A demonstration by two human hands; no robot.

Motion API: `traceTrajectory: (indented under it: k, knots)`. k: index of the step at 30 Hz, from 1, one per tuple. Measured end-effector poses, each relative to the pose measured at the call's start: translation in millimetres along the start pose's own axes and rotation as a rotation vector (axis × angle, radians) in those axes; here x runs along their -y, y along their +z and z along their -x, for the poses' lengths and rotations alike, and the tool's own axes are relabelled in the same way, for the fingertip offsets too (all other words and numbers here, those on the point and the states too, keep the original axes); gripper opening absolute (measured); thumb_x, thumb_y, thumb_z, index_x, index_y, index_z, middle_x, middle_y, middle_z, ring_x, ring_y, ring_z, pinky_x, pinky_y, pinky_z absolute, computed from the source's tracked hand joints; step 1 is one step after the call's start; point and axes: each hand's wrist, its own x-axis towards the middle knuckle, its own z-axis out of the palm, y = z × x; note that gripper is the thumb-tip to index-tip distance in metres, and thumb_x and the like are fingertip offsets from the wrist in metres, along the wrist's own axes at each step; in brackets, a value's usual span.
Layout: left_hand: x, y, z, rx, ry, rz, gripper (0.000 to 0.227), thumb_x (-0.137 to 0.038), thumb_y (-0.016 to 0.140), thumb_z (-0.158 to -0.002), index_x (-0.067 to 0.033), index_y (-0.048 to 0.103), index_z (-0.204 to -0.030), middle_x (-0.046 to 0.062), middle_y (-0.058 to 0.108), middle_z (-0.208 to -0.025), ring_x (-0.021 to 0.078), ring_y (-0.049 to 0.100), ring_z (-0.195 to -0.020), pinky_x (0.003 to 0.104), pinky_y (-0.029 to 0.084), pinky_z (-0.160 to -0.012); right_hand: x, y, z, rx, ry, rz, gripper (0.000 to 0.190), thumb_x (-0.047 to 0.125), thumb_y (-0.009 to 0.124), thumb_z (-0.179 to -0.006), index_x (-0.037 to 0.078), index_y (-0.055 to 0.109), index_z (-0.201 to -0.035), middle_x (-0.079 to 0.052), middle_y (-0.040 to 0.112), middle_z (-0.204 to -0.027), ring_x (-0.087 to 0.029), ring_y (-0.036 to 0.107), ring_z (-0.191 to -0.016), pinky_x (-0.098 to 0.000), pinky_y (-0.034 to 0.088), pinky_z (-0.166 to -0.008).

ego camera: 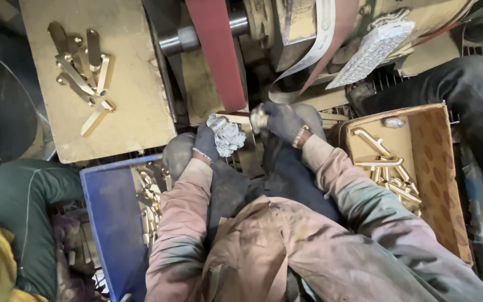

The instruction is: The person sits on the floor and uses a belt sander to polish small brass-colored metal parts. They pick up each part from a blue bin, press it against the moving belt, wipe it with a cloth, and place it into a cardboard box.

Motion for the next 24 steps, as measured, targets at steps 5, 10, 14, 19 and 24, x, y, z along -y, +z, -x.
traceTrajectory:
  k: [5,10,14,19,24]
  knots:
    - [7,-7,4,-0.105,-0.098,0.015,0.023,-0.021,0.058,-0.1,-0.0007,0.068,-0.106,0.011,0.07,-0.09,0.0224,0.071,-0.078,0.038,0.062,-0.07,-27,11,16,0.141,-0.434,0.388,0.02,0.023,0.073,-0.082,0.005,0.073,-0.092,-0.016,0.072,-0.084,-0.034,0.07,-0.078,-0.0441,0.054,-0.071]
    - [20,-19,2,0.016,0.116,-0.317,0.026,-0.003,0.057,-0.099,0.0031,0.068,-0.121,0.009,0.073,-0.108,0.0185,0.072,-0.094,0.031,0.061,-0.082,-41,31,10,0.225,-0.45,0.484,0.042,0.041,0.081,-0.077,0.002,0.068,-0.086,-0.019,0.07,-0.084,-0.039,0.068,-0.082,-0.0476,0.053,-0.074]
    - [19,-23,-4,0.017,0.171,-0.397,0.03,0.002,0.056,-0.097,0.0035,0.069,-0.125,0.008,0.074,-0.112,0.0158,0.072,-0.098,0.029,0.061,-0.085,-40,40,1,0.229,-0.371,0.48,0.044,0.039,0.082,-0.076,0.001,0.066,-0.091,-0.023,0.069,-0.087,-0.043,0.066,-0.085,-0.0506,0.051,-0.075]
    - [20,-25,-11,0.046,0.271,-0.555,0.032,0.004,0.066,-0.093,0.0044,0.068,-0.125,0.008,0.074,-0.113,0.0141,0.071,-0.099,0.027,0.059,-0.087,-45,49,-3,0.212,-0.3,0.43,0.036,0.029,0.076,-0.079,0.001,0.065,-0.097,-0.023,0.07,-0.093,-0.042,0.068,-0.092,-0.0502,0.053,-0.078]
    - [24,-28,-22,0.036,0.295,-0.565,0.027,0.003,0.067,-0.093,0.0053,0.069,-0.119,0.006,0.075,-0.105,0.0134,0.071,-0.092,0.027,0.059,-0.082,-53,59,-9,0.202,-0.259,0.408,0.038,0.03,0.08,-0.074,0.0,0.065,-0.092,-0.025,0.069,-0.09,-0.044,0.067,-0.09,-0.0518,0.052,-0.076]
